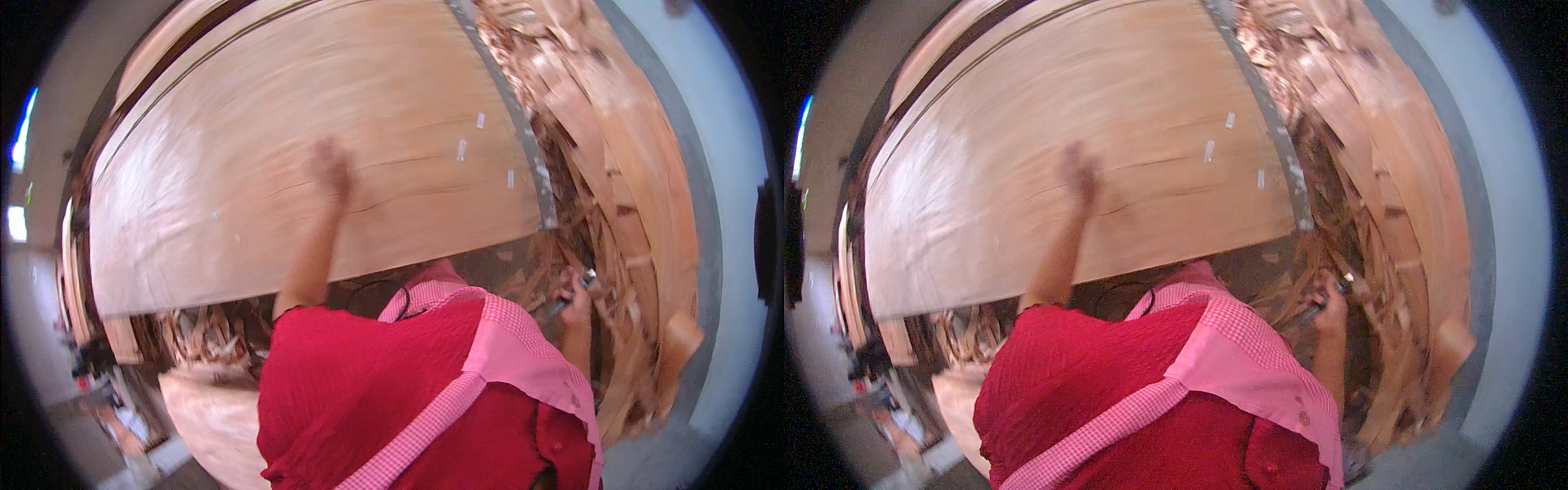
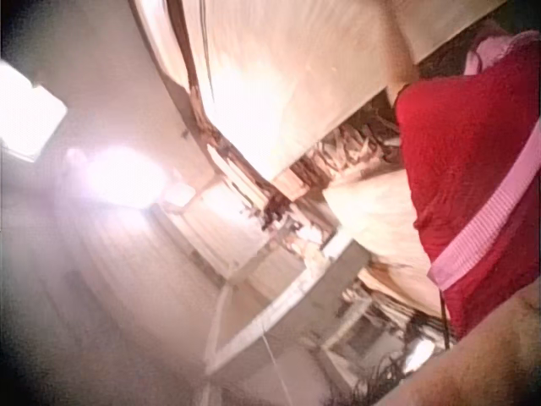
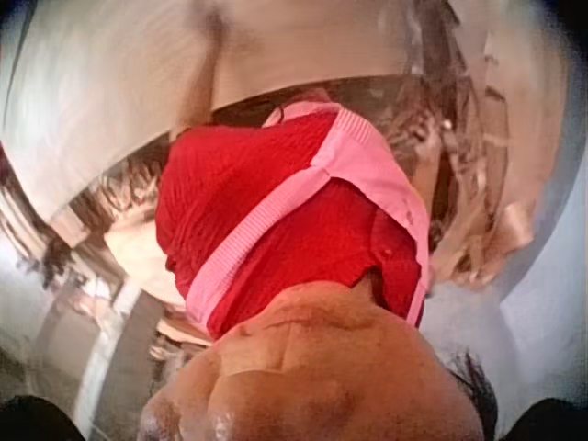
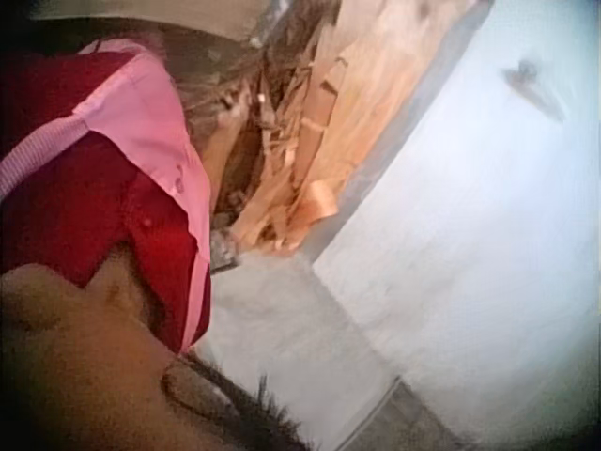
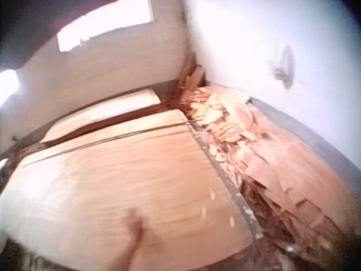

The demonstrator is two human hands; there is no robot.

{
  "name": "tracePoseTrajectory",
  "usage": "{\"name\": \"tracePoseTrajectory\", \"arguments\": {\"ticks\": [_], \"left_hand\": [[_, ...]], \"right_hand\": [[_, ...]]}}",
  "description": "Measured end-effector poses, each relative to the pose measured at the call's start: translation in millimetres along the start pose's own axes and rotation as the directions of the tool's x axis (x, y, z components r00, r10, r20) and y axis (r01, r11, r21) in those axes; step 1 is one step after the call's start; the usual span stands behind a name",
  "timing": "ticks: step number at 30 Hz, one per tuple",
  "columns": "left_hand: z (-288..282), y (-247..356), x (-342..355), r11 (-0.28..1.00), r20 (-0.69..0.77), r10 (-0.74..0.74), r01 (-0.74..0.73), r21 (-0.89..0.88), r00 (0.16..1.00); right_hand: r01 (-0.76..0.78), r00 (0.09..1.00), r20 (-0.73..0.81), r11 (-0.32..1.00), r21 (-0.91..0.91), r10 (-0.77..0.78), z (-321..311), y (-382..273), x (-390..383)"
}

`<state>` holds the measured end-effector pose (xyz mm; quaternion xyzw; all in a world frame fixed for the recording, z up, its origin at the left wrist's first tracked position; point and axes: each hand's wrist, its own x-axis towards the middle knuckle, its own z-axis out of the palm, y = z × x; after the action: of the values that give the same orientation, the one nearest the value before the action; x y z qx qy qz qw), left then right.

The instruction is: The person measures large veneer sheets using a wooden rod and cuts them to size using a utility knife.

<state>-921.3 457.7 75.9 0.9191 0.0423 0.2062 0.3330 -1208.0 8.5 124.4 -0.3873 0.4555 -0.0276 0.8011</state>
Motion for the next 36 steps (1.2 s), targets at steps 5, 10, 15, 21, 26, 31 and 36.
{"name": "tracePoseTrajectory", "arguments": {"ticks": [5, 10, 15, 21, 26, 31, 36], "left_hand": [[130, 223, -61, 0.916, 0.478, 0.329, -0.398, 0.049, 0.814], [194, 274, -70, 0.959, 0.251, 0.106, -0.165, 0.229, 0.962], [222, 258, -81, 0.899, 0.058, 0.065, -0.083, 0.43, 0.996], [201, 303, -69, 0.836, 0.123, 0.04, -0.101, 0.539, 0.992], [198, 317, -60, 0.773, 0.199, -0.056, -0.083, 0.628, 0.978], [195, 303, -66, 0.804, 0.277, -0.065, -0.114, 0.583, 0.959], [206, 325, -52, 0.755, 0.24, -0.198, -0.008, 0.655, 0.95]], "right_hand": [[0.0, 0.985, -0.17, 0.983, -0.184, -0.031, -132, -91, 81], [-0.09, 0.992, -0.12, 0.896, -0.434, 0.041, -231, -148, 209], [-0.216, 0.959, 0.058, 0.85, -0.481, 0.276, -131, -275, 274], [-0.172, 0.925, 0.118, 0.675, -0.718, 0.361, -64, -336, 407], [-0.007, 0.808, 0.313, 0.539, -0.842, 0.499, 62, -343, 459], [0.119, 0.746, 0.41, 0.5, -0.858, 0.525, 192, -362, 510], [0.409, 0.696, 0.575, 0.421, -0.81, 0.43, 354, -403, 580]]}}
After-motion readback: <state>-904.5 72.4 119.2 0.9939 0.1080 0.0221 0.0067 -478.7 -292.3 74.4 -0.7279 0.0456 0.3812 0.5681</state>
